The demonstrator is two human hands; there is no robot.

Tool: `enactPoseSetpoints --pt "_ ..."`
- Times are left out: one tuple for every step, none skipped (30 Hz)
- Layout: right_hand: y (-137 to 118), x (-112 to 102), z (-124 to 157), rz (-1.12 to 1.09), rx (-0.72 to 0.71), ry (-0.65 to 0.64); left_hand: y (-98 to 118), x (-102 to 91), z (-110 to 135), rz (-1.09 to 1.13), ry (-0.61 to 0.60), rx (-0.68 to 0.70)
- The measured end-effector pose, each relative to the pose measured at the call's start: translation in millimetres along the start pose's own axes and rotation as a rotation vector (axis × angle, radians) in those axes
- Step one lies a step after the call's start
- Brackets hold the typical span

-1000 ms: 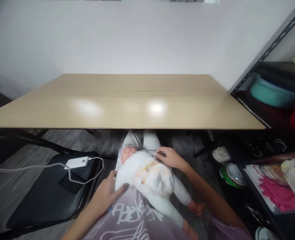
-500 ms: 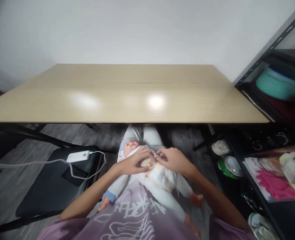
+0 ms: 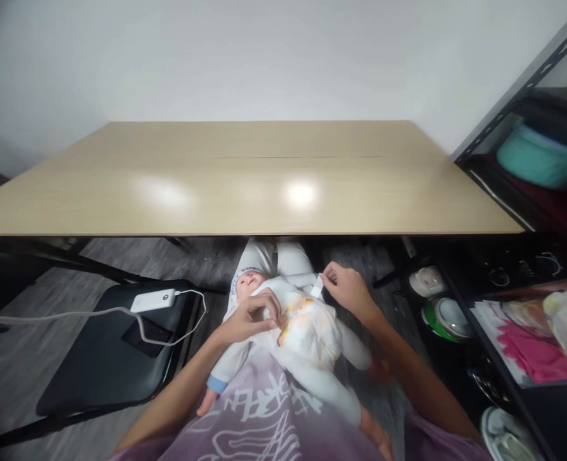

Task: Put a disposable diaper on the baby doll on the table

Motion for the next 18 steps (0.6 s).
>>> enactPoseSetpoints --pt "1 -1 -3 0.024 0.001 0.0 -6 -1.2 4 0.05 -0.004 -0.012" --pt "-3 2 -3 0.032 -0.016 -0.018 -11 -1.6 9 0.095 -0.015 -0.021" --pt "-13 9 -2 0.018 -0.052 -0.05 -15 -1.2 13 0.131 -0.035 -0.027" --pt "-27 19 0 -0.013 -0.106 -0.1 -18 -0.3 17 0.158 -0.056 -0.028" --pt "-44 32 5 -0.052 -0.173 -0.169 -20 0.9 20 0.177 -0.076 -0.028" --pt "-63 47 11 -0.089 -0.244 -0.269 -20 1.9 22 0.192 -0.085 -0.029" --pt "-80 62 18 -0.111 -0.308 -0.383 -19 1.8 23 0.188 -0.073 -0.033" --pt "-93 73 25 -0.114 -0.355 -0.482 -17 0.4 23 0.156 -0.04 -0.041" --pt "-102 80 30 -0.1 -0.381 -0.547 -14 -1.1 23 0.096 -0.001 -0.054" --pt "-106 79 33 -0.079 -0.383 -0.567 -11 -2.2 23 0.013 0.034 -0.071" --pt "-105 74 33 -0.06 -0.36 -0.551 -6 -2.4 22 -0.089 0.055 -0.09" --pt "-101 64 33 -0.048 -0.318 -0.524 -2 -1.9 21 -0.195 0.06 -0.107" --pt "-94 54 34 -0.042 -0.259 -0.513 3 -0.5 20 -0.295 0.043 -0.12" --pt "-85 44 38 -0.043 -0.193 -0.523 7 1.1 17 -0.377 0.012 -0.126" --pt "-76 35 45 -0.045 -0.124 -0.55 11 1.7 12 -0.45 -0.018 -0.124" --pt "-67 28 53 -0.05 -0.058 -0.587 15 1.8 4 -0.518 -0.05 -0.117" --pt "-59 23 62 -0.058 -0.004 -0.627 17 2.3 -6 -0.581 -0.088 -0.109" --pt "-53 18 70 -0.081 0.037 -0.653 18 4.5 -20 -0.64 -0.139 -0.103"
Point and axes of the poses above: each hand's wrist, its own z-axis away from the middle knuckle, its own x-axis out of the palm, y = z × x, the point moved 9 cm from there along -z, towards the middle knuckle, and after that the axes turned 14 degrees about -z, right-handed, at the moved point
